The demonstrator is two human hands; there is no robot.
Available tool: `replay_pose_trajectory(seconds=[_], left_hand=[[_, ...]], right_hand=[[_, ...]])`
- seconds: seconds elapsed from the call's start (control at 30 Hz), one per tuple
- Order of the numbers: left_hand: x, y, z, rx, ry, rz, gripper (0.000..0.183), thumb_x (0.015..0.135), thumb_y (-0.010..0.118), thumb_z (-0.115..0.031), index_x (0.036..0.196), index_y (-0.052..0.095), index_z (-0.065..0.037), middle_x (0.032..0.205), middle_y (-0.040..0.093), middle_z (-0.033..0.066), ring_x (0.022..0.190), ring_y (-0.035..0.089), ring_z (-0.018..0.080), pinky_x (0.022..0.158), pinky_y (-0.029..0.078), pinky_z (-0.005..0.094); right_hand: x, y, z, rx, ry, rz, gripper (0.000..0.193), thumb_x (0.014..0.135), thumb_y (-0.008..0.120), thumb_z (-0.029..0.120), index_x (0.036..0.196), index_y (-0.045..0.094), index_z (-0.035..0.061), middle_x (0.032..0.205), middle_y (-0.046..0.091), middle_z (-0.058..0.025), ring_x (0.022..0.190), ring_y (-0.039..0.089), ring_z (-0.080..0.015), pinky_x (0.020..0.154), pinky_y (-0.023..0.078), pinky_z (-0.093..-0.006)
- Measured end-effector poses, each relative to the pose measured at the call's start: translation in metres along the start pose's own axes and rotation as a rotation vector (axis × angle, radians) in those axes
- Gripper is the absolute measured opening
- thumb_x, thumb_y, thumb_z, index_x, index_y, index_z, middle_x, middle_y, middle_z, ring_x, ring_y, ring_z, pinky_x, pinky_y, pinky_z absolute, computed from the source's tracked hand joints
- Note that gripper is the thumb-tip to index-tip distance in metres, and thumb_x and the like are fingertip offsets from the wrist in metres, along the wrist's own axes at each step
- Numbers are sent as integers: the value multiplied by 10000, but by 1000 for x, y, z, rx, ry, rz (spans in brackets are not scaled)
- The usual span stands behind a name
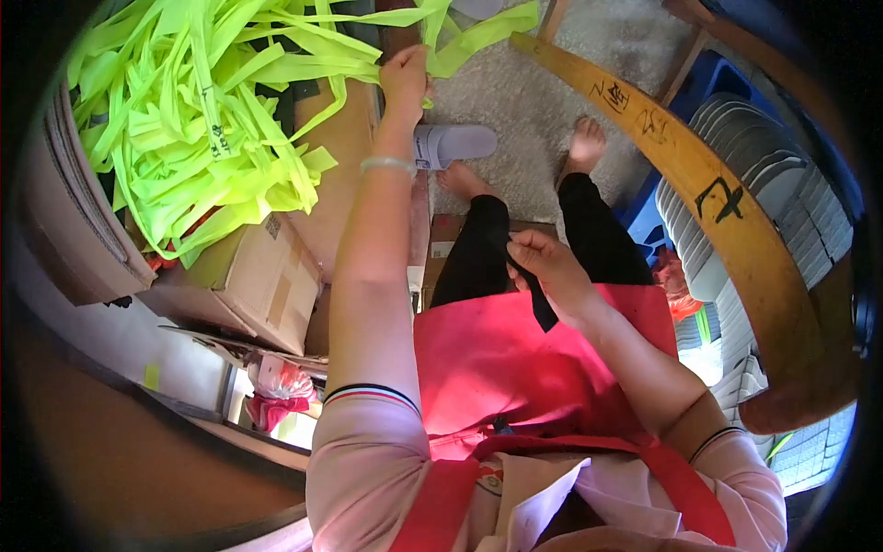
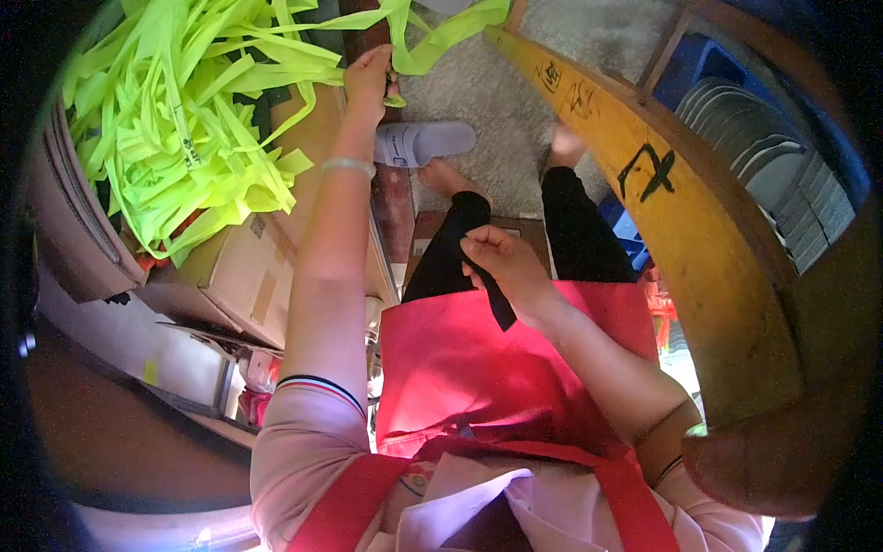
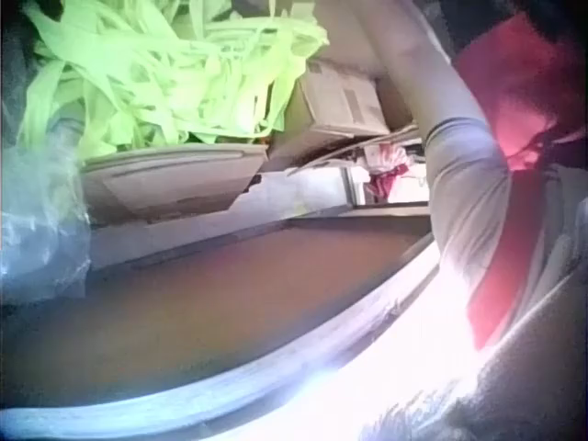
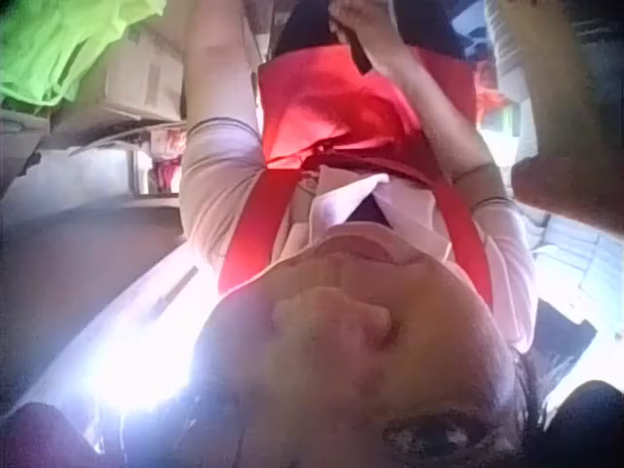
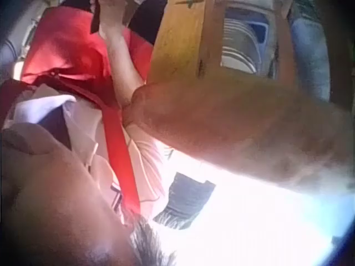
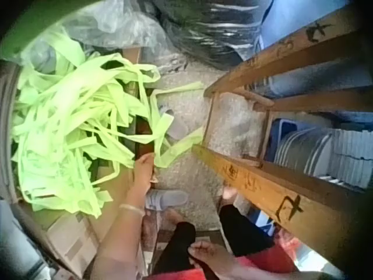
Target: Assembling and inspecting small black plastic buckles and straps.
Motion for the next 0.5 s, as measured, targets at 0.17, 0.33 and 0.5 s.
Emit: replay_pose_trajectory(seconds=[0.17, 0.33, 0.5], left_hand=[[38, -42, -63, 622, 300, -841, 407, 859, 606, -292, 1091, 575, 42, 1095, 623, 263, 1011, 610, 412, 845, 492, 472], [97, -38, -53, 639, 277, -609, 297, 903, 511, -154, 1155, 610, -30, 1251, 574, 190, 1192, 525, 355, 963, 453, 426], [113, -49, -66, 959, 506, -525, 298, 875, 510, -104, 1138, 622, -20, 1214, 586, 213, 1157, 534, 375, 978, 424, 430]], right_hand=[[-3, 8, 32, -79, -19, -18, 185, 951, 572, 227, 961, 568, 42, 739, 565, -14, 627, 502, -72, 597, 406, -208], [-5, 2, 50, -49, 16, -51, 201, 952, 569, 237, 1002, 563, 42, 750, 547, -9, 646, 502, -78, 616, 413, -216], [-8, 10, 64, -45, -3, -6, 193, 957, 555, 222, 1018, 565, 38, 751, 549, -9, 646, 503, -78, 615, 412, -215]])
Point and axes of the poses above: each hand's wrist, its own x-axis towards the middle knuckle, its own y-axis out of the palm, z = x × y, the point moved 10 cm from there along x, towards the middle knuckle
